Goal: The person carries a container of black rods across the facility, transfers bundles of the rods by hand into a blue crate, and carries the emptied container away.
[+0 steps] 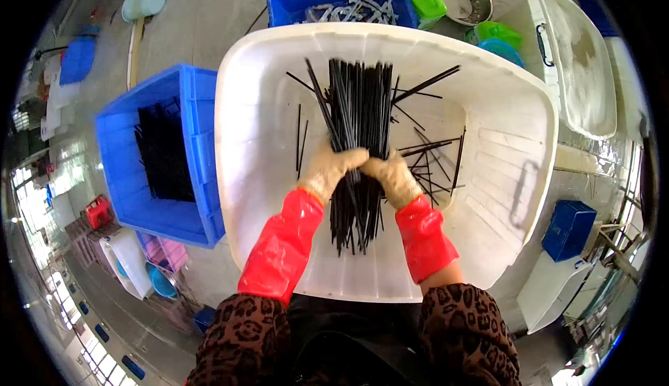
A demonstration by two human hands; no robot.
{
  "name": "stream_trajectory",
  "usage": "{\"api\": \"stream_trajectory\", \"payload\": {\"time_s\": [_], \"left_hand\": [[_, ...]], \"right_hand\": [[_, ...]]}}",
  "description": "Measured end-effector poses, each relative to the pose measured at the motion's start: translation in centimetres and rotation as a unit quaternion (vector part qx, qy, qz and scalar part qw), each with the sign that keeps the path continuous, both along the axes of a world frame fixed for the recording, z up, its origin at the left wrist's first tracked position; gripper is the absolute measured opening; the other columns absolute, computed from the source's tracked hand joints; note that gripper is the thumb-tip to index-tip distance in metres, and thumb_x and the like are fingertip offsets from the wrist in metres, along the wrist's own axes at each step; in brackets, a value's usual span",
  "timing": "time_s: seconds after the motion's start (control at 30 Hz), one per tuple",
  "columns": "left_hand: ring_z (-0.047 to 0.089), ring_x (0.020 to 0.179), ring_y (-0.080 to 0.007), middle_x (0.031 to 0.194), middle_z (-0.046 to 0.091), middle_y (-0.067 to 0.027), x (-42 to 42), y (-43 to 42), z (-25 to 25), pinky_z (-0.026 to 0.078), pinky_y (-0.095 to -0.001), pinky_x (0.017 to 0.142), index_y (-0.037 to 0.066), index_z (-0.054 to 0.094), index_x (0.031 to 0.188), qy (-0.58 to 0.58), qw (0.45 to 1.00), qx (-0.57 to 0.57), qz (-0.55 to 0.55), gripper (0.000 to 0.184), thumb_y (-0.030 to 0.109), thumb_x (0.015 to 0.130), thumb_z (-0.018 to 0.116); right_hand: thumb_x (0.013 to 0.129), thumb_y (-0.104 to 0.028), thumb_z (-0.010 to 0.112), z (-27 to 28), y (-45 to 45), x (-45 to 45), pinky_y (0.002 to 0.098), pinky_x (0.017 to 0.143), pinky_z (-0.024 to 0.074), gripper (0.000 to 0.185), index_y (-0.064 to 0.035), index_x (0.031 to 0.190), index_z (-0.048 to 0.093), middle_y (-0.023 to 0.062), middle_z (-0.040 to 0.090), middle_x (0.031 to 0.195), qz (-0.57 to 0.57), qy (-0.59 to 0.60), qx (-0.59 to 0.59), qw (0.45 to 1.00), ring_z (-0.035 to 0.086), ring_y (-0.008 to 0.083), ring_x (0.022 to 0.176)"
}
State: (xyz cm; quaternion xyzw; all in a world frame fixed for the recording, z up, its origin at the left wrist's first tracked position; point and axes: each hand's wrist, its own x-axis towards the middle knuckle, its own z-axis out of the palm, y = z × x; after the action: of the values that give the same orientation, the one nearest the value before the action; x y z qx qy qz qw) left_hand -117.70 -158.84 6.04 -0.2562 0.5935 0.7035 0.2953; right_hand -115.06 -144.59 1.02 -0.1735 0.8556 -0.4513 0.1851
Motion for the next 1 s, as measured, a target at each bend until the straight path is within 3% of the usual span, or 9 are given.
{"api": "stream_trajectory", "payload": {"time_s": [0.1,0.23,0.3,0.6,0.7,0.73,0.83,0.9,1.0], "left_hand": [[0.049,0.083,-0.0172,0.094,0.051,-0.0080,0.2,3.8,3.2,0.038,-0.0258,0.076,-0.002,0.039,0.107,-0.096,0.994,0.010,0.047,0.060,0.010,0.054,0.065],[0.049,0.083,-0.0163,0.094,0.051,-0.0088,1.1,3.7,1.1,0.038,-0.0261,0.076,-0.004,0.039,0.105,-0.105,0.994,-0.021,-0.010,0.059,0.013,0.055,0.065],[0.049,0.084,-0.0175,0.095,0.051,-0.0089,0.9,3.8,1.4,0.038,-0.0264,0.077,-0.004,0.041,0.105,-0.089,0.993,-0.074,0.010,0.058,0.013,0.057,0.068],[0.051,0.074,-0.0167,0.087,0.053,-0.0089,-1.5,4.0,2.1,0.041,-0.0265,0.072,-0.005,0.042,0.101,-0.015,1.000,-0.015,-0.023,0.045,0.014,0.065,0.061],[0.050,0.077,-0.0173,0.094,0.050,-0.0087,4.4,5.1,3.8,0.041,-0.0271,0.073,-0.004,0.038,0.107,-0.038,0.999,-0.010,0.007,0.051,0.010,0.064,0.062],[0.050,0.077,-0.0171,0.094,0.051,-0.0084,5.9,5.4,5.1,0.041,-0.0273,0.073,-0.004,0.038,0.106,-0.036,0.999,-0.010,0.021,0.050,0.009,0.064,0.062],[0.050,0.077,-0.0168,0.092,0.052,-0.0079,6.7,5.6,4.7,0.041,-0.0275,0.072,-0.005,0.040,0.105,-0.079,0.995,-0.003,0.058,0.048,0.008,0.065,0.061],[0.050,0.077,-0.0161,0.089,0.053,-0.0081,5.6,5.2,4.6,0.041,-0.0272,0.070,-0.004,0.043,0.102,-0.141,0.990,-0.023,0.003,0.043,0.008,0.065,0.060],[0.050,0.076,-0.0144,0.089,0.053,-0.0071,1.1,5.8,2.4,0.041,-0.0268,0.069,-0.004,0.043,0.102,-0.017,0.998,-0.019,0.052,0.037,0.007,0.069,0.054]], "right_hand": [[0.065,-0.001,0.054,4.0,3.2,0.5,0.0245,0.067,0.0427,0.025,-0.0099,0.088,0.054,0.0084,0.055,0.083,-0.053,-0.068,-0.097,0.991,0.054,0.0187,0.076],[0.066,-0.005,0.050,6.7,2.4,-0.5,0.0254,0.076,0.0391,0.025,-0.0126,0.089,0.054,0.0085,0.054,0.088,-0.338,-0.508,-0.117,0.784,0.053,0.0232,0.080],[0.067,-0.005,0.049,3.8,3.8,0.4,0.0258,0.075,0.0396,0.018,-0.0085,0.083,0.056,0.0100,0.055,0.087,-0.018,-0.050,-0.070,0.996,0.054,0.0244,0.078],[0.066,0.000,0.047,5.4,4.7,-2.1,0.0325,0.083,0.0334,0.022,-0.0125,0.081,0.056,0.0033,0.057,0.081,-0.051,-0.024,-0.081,0.995,0.055,0.0204,0.073],[0.069,-0.006,0.047,6.8,5.8,3.1,0.0298,0.081,0.0347,0.025,-0.0176,0.089,0.055,0.0018,0.056,0.088,0.090,-0.111,0.064,0.988,0.053,0.0196,0.080],[0.069,-0.006,0.046,7.5,5.4,4.2,0.0267,0.079,0.0371,0.029,-0.0203,0.093,0.054,0.0001,0.055,0.093,-0.119,-0.415,-0.138,0.891,0.053,0.0185,0.081],[0.069,-0.003,0.045,9.6,4.9,2.0,0.0258,0.073,0.0408,0.021,-0.0134,0.082,0.057,0.0048,0.056,0.091,-0.180,-0.624,-0.053,0.758,0.054,0.0195,0.080],[0.066,-0.004,0.051,5.1,6.1,3.7,0.0274,0.063,0.0442,0.015,-0.0061,0.079,0.056,0.0094,0.057,0.079,0.014,-0.196,-0.119,0.973,0.055,0.0217,0.070],[0.067,-0.002,0.045,3.3,6.4,-2.5,0.0280,0.062,0.0441,0.017,-0.0092,0.077,0.057,0.0087,0.057,0.078,0.073,0.015,-0.108,0.991,0.055,0.0238,0.070]]}}
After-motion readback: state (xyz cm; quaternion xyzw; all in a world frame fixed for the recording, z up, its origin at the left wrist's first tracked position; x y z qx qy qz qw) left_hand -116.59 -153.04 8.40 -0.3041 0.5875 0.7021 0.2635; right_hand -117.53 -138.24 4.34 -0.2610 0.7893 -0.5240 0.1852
